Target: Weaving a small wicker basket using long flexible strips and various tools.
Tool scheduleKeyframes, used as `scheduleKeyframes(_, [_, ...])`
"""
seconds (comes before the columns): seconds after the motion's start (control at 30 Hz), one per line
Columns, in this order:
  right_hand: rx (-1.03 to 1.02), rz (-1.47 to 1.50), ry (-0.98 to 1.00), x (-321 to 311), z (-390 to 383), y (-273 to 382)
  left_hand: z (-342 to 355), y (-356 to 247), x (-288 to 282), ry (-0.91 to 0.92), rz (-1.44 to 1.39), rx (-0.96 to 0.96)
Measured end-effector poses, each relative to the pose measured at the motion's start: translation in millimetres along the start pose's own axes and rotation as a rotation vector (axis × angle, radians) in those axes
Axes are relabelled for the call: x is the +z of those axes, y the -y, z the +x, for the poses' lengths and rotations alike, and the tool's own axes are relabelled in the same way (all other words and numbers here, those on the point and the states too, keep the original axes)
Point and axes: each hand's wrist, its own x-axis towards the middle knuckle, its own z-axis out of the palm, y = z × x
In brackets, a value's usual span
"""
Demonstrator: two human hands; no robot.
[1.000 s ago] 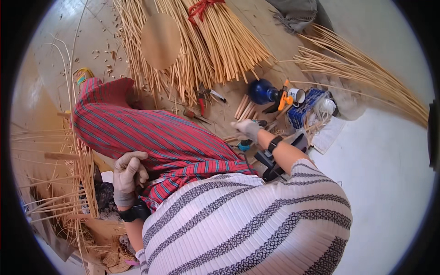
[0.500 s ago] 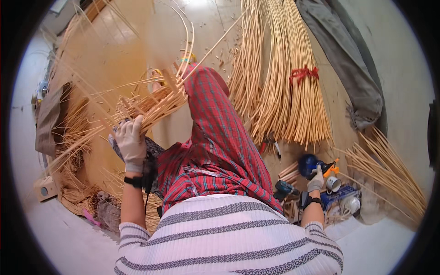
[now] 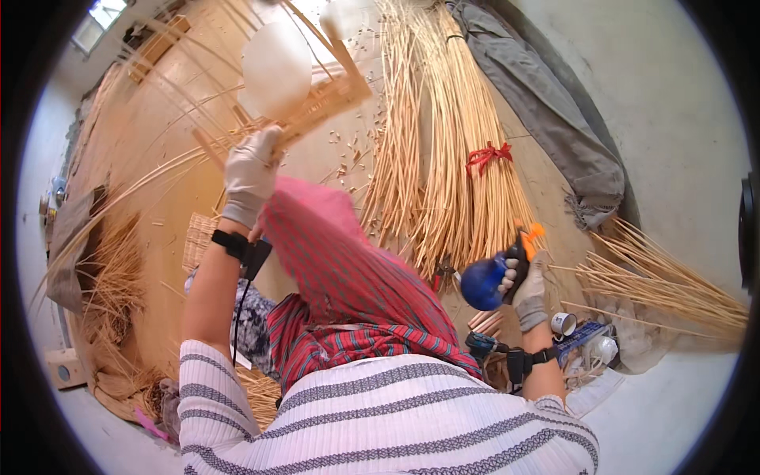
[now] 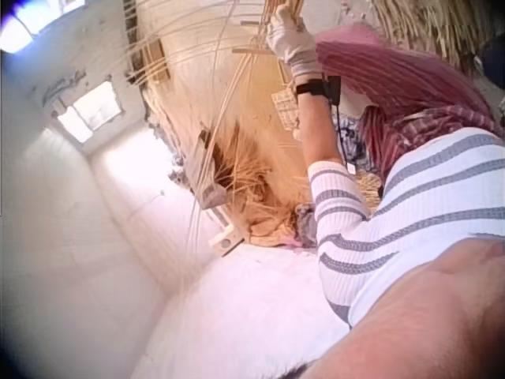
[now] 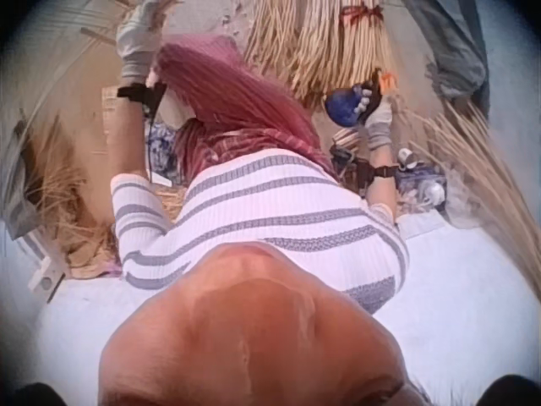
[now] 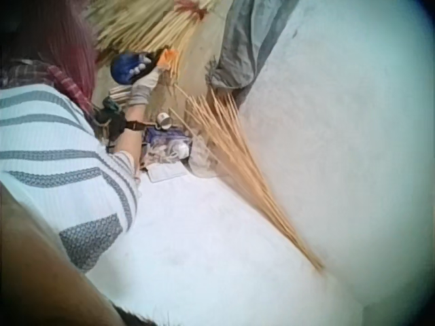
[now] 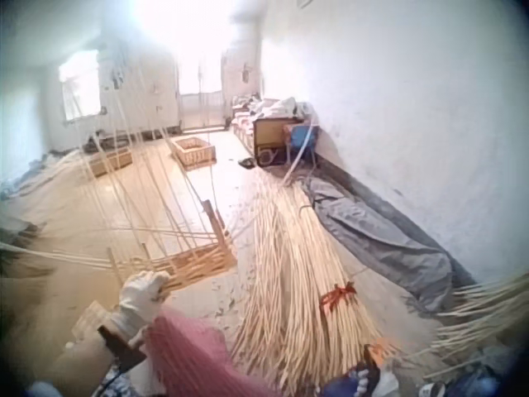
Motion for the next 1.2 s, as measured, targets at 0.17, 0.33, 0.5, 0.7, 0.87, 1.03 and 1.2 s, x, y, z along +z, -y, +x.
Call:
scheduleKeyframes(0.17, [0.025, -0.183, 0.202, 46.0, 29.1, -9.7, -21.5, -5.8, 73.1, 0.277, 0.061, 0.074])
scheduleKeyframes(0.33, [0.081, -0.251, 0.184, 88.0, 51.0, -26.1, -47.3, 14.6, 97.6, 0.570, 0.151, 0.053])
scheduleKeyframes(0.5, [0.035, -0.329, 0.136, 123.4, 74.3, -43.1, -62.0, 17.4, 103.0, 0.666, 0.246, 0.065])
scheduleKeyframes(0.7, [0.048, -0.612, 0.222, 144.2, 78.7, -55.7, -72.7, 17.5, 110.5, 0.805, 0.224, 0.001])
scheduleKeyframes(0.87, [0.112, -0.707, 0.373, 151.1, 63.8, -64.2, -74.9, 22.6, 113.7, 0.882, 0.201, -0.029])
scheduleKeyframes(1.03, [0.170, -0.314, 0.129, 142.8, 83.7, -57.6, -74.9, 24.3, 111.4, 0.802, 0.125, -0.089])
scheduleKeyframes(1.2, [0.022, -0.152, 0.066, 141.9, 130.5, -40.2, -78.0, 23.2, 109.0, 0.725, 0.134, -0.147])
